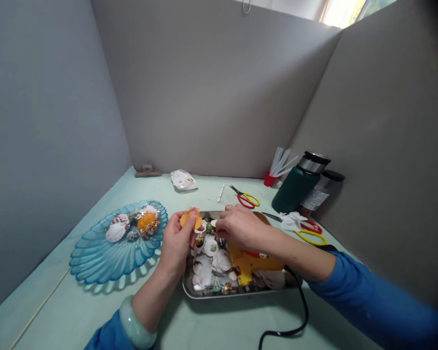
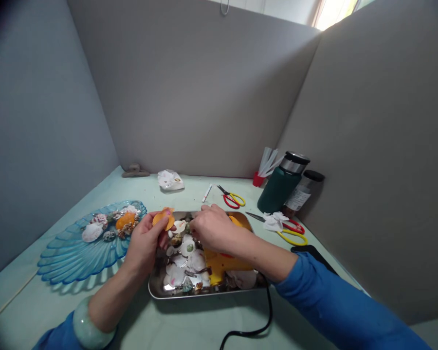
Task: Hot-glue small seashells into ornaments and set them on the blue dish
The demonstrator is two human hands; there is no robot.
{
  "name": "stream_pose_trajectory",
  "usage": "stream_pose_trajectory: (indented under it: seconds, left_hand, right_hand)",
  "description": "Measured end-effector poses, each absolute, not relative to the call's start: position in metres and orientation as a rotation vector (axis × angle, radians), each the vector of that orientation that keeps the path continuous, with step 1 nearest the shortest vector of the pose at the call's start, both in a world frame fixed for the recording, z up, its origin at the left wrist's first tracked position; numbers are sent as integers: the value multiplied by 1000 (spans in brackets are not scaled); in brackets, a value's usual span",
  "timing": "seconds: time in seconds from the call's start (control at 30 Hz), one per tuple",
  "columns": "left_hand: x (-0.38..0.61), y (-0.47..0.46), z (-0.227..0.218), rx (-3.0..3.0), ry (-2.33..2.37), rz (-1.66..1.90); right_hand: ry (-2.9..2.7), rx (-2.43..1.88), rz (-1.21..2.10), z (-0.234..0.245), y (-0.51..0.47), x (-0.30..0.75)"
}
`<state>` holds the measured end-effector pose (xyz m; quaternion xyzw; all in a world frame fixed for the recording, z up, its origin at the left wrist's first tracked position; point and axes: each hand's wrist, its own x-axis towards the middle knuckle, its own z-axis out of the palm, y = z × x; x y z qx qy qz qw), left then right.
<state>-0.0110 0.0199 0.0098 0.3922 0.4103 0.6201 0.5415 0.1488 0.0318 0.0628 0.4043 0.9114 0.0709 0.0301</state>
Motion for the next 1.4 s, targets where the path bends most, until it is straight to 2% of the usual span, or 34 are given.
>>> stream_pose_trajectory:
  seconds: [0.13,0.23,0.5,0.63,0.83,1.1,1.3,1.4]
  left_hand:
    - [-11,19,9,953,969,1476]
    - [-12,20,9,958,965,1481]
    - [-12,21,6,977,972,1485]
    - [-12,20,7,988,983,1465]
    - [-12,20,7,1003,1000,1463]
    - [-12,21,6,996,992,1468]
    - [-11,21,6,1011,998,1483]
    - [-11,21,6,1022,1005,1473]
  right_hand:
    - [2819,1039,137,58,17,144]
    - [2794,901,236,49,13,136]
    - [2867,1161,327,66,29,144]
    - [2878,947,136,66,19,150]
    - [2725,806,263,41,6,131]
    - [2740,804,241,48,6,125]
    - [2889,1122,175,65,13,137]
    - [2814,1060,148,60,7,134]
